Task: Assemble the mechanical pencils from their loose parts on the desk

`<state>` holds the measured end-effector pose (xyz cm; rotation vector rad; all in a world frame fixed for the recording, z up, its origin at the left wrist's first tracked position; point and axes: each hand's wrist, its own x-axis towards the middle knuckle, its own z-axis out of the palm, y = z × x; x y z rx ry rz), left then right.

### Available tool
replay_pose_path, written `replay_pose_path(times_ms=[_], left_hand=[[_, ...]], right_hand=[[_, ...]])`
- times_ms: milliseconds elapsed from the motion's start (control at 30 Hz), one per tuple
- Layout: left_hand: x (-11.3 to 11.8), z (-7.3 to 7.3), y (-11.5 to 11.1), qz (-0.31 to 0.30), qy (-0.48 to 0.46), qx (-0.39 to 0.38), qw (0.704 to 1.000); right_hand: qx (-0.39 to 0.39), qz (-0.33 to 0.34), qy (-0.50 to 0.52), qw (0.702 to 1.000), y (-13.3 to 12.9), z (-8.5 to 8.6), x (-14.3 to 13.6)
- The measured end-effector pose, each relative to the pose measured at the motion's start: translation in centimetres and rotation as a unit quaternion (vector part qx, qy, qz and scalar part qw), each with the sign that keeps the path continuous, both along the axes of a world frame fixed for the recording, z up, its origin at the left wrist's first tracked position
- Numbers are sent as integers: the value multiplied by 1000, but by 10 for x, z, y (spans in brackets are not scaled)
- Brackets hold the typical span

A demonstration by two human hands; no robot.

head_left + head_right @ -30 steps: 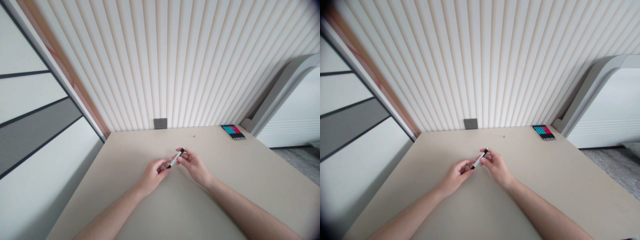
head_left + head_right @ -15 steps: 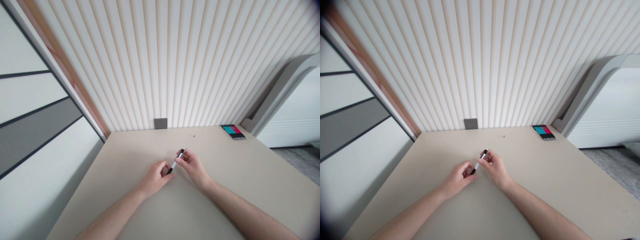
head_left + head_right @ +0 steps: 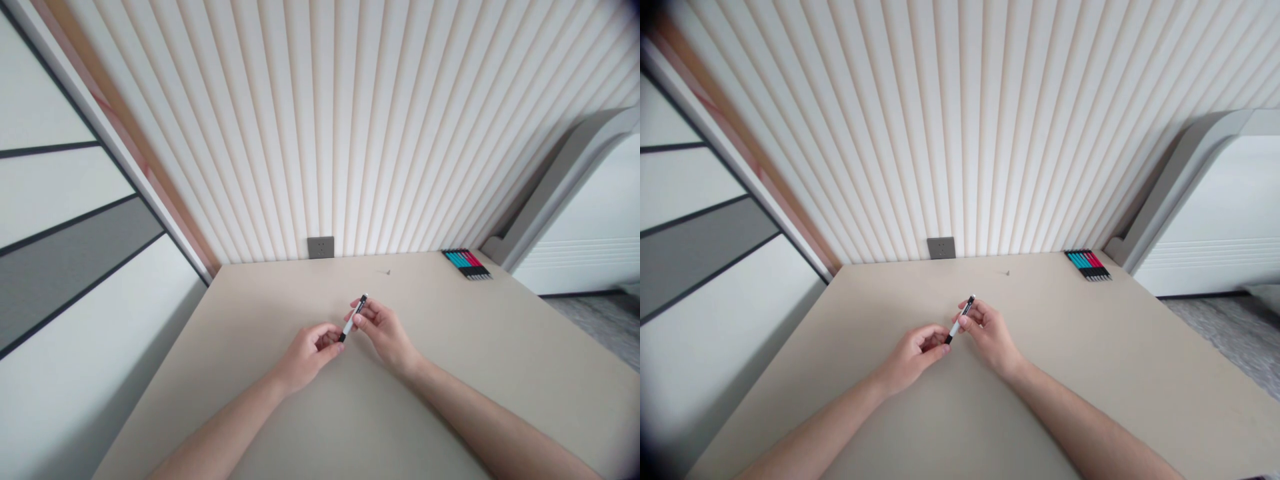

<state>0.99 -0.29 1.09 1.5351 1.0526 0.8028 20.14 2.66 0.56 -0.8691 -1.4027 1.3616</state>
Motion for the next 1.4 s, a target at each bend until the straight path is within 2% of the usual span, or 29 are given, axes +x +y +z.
replay_pose_path(times_ms=[100, 233, 333, 533, 733, 833, 1000, 1200, 1300, 1400], left_hand=[[1, -3, 0, 13, 6, 1, 1000], [3, -5, 2, 39, 15, 10, 999], [4, -3, 2, 36, 33, 17, 999], [4, 3, 1, 28, 104, 88, 990], [4, -3, 2, 61, 78, 72, 992], [6, -6, 1, 88, 59, 77, 991], [7, -9, -2, 131, 101, 141, 976], [3, -8, -5, 91, 191, 224, 951], [-1, -4, -7, 72, 208, 271, 937], [-7, -1, -5, 114, 184, 316, 924]], right_hand=[[19, -13, -25, 999, 0, -1, -2], [57, -66, -91, 992, 0, 2, -5], [64, -78, -101, 990, -2, 2, -8], [20, -37, -72, 997, -8, -1, -12], [63, 1, -125, 990, -15, 2, -15], [54, -6, -123, 991, -15, -1, -16], [-3, 10, -100, 995, -16, -4, -19], [-1, 20, -119, 993, -18, 1, -21], [30, 16, -172, 985, -12, 2, -11], [105, 46, -259, 959, -4, 6, 6]])
